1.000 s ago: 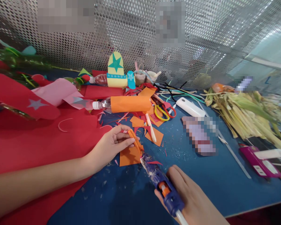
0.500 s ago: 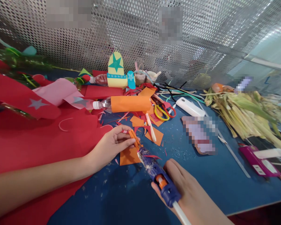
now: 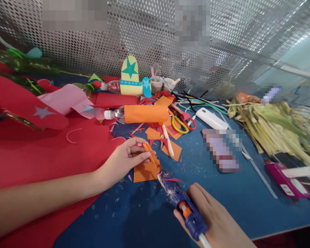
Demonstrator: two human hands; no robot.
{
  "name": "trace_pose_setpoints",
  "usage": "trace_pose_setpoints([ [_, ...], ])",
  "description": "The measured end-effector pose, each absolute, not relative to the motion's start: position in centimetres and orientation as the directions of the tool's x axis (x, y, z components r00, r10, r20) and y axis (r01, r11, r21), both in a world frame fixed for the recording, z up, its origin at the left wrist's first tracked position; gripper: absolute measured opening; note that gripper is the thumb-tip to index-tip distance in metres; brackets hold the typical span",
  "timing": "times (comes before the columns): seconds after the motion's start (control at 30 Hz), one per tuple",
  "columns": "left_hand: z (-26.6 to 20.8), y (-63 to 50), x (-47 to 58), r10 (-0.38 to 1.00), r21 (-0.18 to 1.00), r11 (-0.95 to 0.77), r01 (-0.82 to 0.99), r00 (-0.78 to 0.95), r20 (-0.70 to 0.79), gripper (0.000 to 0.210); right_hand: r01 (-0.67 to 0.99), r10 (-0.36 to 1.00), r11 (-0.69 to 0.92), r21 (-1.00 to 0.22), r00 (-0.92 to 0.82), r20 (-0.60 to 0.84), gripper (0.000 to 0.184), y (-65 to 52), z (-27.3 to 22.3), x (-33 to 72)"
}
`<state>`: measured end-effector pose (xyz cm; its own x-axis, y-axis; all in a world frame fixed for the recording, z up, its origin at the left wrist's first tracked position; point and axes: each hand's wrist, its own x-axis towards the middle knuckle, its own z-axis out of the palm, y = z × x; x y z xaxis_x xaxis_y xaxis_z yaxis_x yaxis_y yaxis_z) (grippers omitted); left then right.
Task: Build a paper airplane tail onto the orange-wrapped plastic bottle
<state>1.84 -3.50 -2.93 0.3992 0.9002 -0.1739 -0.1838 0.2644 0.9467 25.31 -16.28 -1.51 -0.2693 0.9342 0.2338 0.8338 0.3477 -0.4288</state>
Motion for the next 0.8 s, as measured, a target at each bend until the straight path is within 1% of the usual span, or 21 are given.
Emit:
trace_pose_setpoints([
  [0.13, -2.8, -3.5, 1.9, 0.902, 0.946, 0.265, -0.188, 0.396, -0.174, 0.019, 0.87, 0.926, 0.36, -0.338, -0.289, 0.244, 0.022, -17.0, -0.7, 26.4],
  [0.27, -2.7, -3.6, 1.9, 0.904, 0.938, 0.279, -0.204, 0.386, -0.185, 0.018, 0.928, 0.935, 0.294, -0.227, -0.23, 0.268, 0.024, -15.8, 0.3, 27.5],
  [0.43, -2.3, -3.8, 1.8, 0.912, 0.939, 0.289, -0.186, 0.351, -0.211, 0.019, 0.975, 0.938, 0.205, -0.084, -0.171, 0.301, 0.019, -12.1, -0.6, 27.7],
  [0.47, -2.1, -3.8, 1.8, 0.914, 0.941, 0.286, -0.182, 0.346, -0.211, 0.019, 0.98, 0.935, 0.197, -0.041, -0.175, 0.309, 0.018, -11.3, -0.9, 27.6],
  [0.57, -1.8, -3.7, 1.6, 0.917, 0.941, 0.284, -0.182, 0.339, -0.211, 0.021, 0.962, 0.917, 0.184, 0.203, -0.242, 0.318, 0.009, -9.6, -1.3, 27.7],
  [0.6, -1.7, -3.6, 1.5, 0.918, 0.941, 0.283, -0.184, 0.336, -0.21, 0.021, 0.944, 0.916, 0.179, 0.276, -0.262, 0.303, 0.007, -9.1, -1.3, 27.8],
  [0.63, -1.6, -3.5, 1.5, 0.92, 0.941, 0.281, -0.187, 0.332, -0.208, 0.021, 0.93, 0.921, 0.176, 0.322, -0.271, 0.28, 0.009, -8.6, -1.4, 28.0],
  [0.7, -1.4, -3.4, 1.4, 0.922, 0.941, 0.278, -0.191, 0.327, -0.206, 0.021, 0.927, 0.936, 0.174, 0.333, -0.261, 0.235, 0.014, -7.7, -1.6, 28.4],
  [0.8, -1.3, -3.3, 1.3, 0.922, 0.942, 0.279, -0.185, 0.325, -0.209, 0.021, 0.934, 0.947, 0.194, 0.301, -0.258, 0.19, 0.016, -6.8, -2.0, 29.0],
])
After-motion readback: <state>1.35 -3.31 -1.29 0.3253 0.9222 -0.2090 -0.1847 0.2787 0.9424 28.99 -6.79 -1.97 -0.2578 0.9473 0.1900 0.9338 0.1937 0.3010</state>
